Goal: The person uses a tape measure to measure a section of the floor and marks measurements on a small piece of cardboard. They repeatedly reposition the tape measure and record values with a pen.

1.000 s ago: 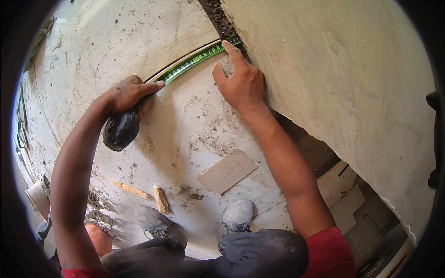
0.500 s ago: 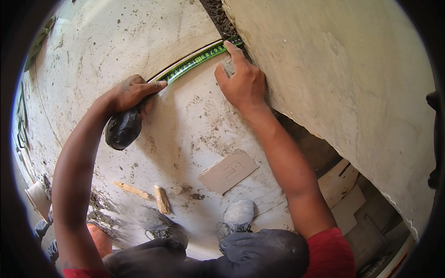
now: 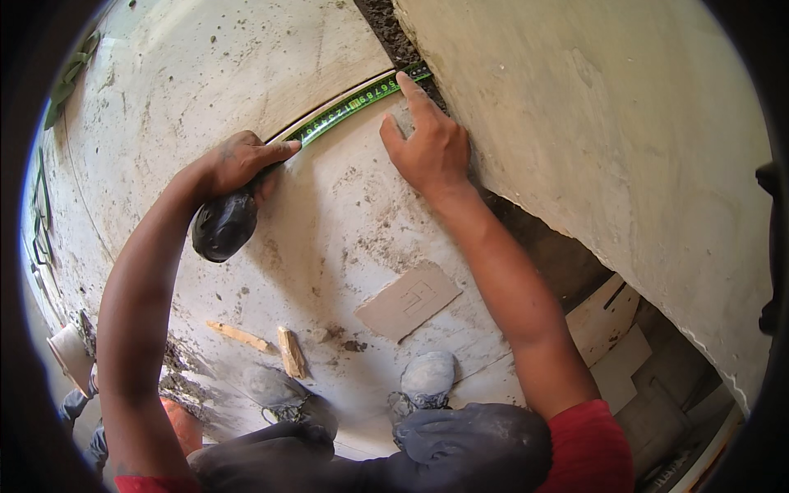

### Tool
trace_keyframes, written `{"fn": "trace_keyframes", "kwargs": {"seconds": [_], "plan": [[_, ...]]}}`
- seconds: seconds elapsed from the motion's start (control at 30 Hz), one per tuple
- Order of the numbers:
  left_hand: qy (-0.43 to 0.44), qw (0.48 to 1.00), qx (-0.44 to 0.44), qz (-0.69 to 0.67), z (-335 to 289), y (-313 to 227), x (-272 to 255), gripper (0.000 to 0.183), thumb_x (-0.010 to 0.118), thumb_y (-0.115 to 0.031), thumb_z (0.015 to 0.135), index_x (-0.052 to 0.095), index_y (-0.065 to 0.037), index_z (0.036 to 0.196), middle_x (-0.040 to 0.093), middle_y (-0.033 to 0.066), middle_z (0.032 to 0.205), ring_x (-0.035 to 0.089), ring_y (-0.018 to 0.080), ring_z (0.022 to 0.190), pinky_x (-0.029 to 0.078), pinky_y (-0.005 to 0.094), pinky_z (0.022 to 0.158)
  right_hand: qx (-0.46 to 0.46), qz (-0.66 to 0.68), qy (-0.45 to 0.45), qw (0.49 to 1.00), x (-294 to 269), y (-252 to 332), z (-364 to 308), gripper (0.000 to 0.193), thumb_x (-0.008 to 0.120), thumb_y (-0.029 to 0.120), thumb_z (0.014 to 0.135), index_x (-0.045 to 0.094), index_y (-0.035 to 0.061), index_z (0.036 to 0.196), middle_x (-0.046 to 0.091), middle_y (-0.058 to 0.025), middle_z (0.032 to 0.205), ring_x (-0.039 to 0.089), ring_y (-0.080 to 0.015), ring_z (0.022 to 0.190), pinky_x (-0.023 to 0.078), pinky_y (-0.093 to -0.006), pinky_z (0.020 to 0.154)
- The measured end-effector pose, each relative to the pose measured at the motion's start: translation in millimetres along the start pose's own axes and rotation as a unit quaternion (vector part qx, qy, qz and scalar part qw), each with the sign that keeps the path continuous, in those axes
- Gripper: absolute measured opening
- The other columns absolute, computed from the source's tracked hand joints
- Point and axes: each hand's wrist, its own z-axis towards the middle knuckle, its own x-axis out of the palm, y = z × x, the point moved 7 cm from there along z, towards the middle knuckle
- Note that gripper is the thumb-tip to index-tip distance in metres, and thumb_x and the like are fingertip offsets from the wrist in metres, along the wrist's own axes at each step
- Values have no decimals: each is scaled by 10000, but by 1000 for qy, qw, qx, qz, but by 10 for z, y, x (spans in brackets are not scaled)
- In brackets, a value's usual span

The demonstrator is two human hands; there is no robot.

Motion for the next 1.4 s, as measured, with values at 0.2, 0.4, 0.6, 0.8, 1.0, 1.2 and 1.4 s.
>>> {"fn": "trace_keyframes", "kwargs": {"seconds": [0.2, 0.4, 0.6, 0.8, 1.0, 1.2, 1.4], "plan": [[-9, 1000, -15, -5, -22, 1, 2, 662, 522, -574, 956, 626, -38, 584, 591, 56, 541, 591, 158, 461, 509, 311, 500, -8, 20, -6, 1000, -7, 2, 2, 527, 659, 197, 822, 557, 40, 1315, 659, -227, 1179, 689, -390, 915, 581, -442, 757], [4, 1000, -12, -13, -20, -13, 5, 666, 517, -577, 957, 630, -34, 588, 591, 58, 542, 593, 156, 466, 508, 309, 502, 8, 29, -6, 1000, -8, -22, -17, 468, 689, 200, 816, 636, 166, 1280, 670, -211, 1171, 678, -376, 996, 564, -430, 822], [8, 999, -30, -10, -21, -19, 6, 670, 526, -565, 958, 628, -20, 583, 583, 67, 533, 592, 163, 479, 510, 310, 528, -9, 30, -17, 999, -23, -11, -17, 495, 680, 207, 817, 603, 122, 1299, 672, -246, 1131, 682, -390, 949, 566, -436, 800], [17, 1000, -17, -8, -13, -27, 4, 685, 520, -581, 954, 631, -15, 586, 586, 72, 535, 593, 168, 480, 513, 314, 538, 24, 30, 5, 999, -4, -71, -20, 596, 665, 217, 820, 495, 6, 1350, 679, -255, 1074, 688, -404, 875, 569, -455, 760], [-1, 1000, -8, -3, 1, -13, 1, 690, 508, -590, 955, 623, -31, 569, 578, 58, 515, 582, 163, 447, 503, 316, 497, 13, 34, -10, 999, -16, -60, -22, 597, 666, 224, 820, 499, 5, 1349, 682, -261, 1042, 686, -405, 862, 565, -459, 758], [-4, 1000, -12, -10, -4, 5, 9, 693, 512, -599, 951, 626, -26, 579, 586, 61, 528, 592, 165, 454, 510, 323, 504, 14, 45, -1, 999, -23, -67, -65, 596, 664, 226, 823, 500, 6, 1352, 682, -269, 1025, 682, -417, 855, 560, -470, 759], [-3, 1000, 0, -6, 11, 4, 5, 684, 523, -611, 942, 626, -33, 591, 591, 62, 538, 592, 157, 457, 513, 322, 488, 8, 53, -3, 999, -21, -69, -69, 600, 666, 221, 821, 497, 1, 1353, 681, -276, 1012, 678, -429, 848, 559, -476, 753]]}}
